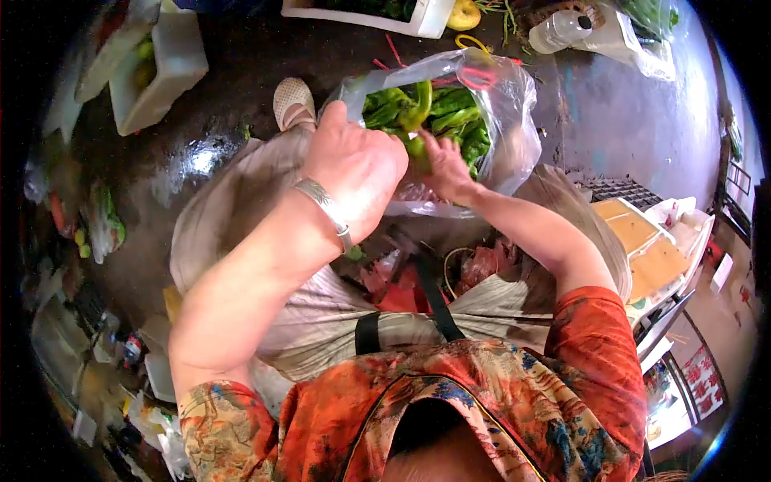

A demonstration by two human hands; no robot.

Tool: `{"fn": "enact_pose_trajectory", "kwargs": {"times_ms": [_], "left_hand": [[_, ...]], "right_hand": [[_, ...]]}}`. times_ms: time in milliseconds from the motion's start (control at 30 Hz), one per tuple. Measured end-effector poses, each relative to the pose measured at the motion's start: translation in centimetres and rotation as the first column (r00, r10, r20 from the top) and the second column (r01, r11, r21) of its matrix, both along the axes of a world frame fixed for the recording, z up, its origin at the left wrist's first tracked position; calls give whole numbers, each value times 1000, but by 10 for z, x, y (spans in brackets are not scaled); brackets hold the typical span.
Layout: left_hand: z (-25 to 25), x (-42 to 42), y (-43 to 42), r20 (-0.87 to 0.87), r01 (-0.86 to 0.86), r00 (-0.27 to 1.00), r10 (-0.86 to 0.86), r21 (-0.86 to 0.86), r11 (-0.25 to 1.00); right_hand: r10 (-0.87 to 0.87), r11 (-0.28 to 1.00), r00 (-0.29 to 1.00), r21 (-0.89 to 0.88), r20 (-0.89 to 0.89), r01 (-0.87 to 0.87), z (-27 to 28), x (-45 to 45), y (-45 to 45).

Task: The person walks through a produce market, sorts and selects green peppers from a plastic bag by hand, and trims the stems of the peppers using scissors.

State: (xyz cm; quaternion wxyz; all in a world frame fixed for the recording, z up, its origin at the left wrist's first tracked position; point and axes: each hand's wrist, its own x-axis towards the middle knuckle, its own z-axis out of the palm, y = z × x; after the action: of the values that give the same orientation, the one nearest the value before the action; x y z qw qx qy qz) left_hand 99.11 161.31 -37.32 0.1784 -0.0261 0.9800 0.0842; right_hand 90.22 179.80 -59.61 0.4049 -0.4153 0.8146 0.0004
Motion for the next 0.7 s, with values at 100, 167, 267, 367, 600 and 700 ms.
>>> {"fn": "enact_pose_trajectory", "kwargs": {"times_ms": [100, 167, 267, 367, 600, 700], "left_hand": [[2, -2, 2, 5, 8, 1000, -9, 51, 999], [0, 0, 3, 27, -11, 1000, 8, 79, 997], [-1, 1, 4, -13, -12, 1000, 13, 87, 996], [6, -4, 4, 98, -32, 995, 28, 40, 999], [7, -6, 2, 128, -22, 992, 17, 39, 999], [7, -6, 3, 95, -12, 995, 8, 43, 999]], "right_hand": [[-30, 917, 990, -391, 135, 81, 8, 28, -7], [100, 793, 989, -610, 105, -15, -5, 42, -17], [164, 704, 965, -710, 203, 30, -26, 20, -18], [24, 946, 997, -323, 74, 1, -34, -46, -7], [368, 930, 894, 122, -258, -348, -21, -102, 50], [409, 912, 870, 101, -274, -397, -15, -98, 44]]}}
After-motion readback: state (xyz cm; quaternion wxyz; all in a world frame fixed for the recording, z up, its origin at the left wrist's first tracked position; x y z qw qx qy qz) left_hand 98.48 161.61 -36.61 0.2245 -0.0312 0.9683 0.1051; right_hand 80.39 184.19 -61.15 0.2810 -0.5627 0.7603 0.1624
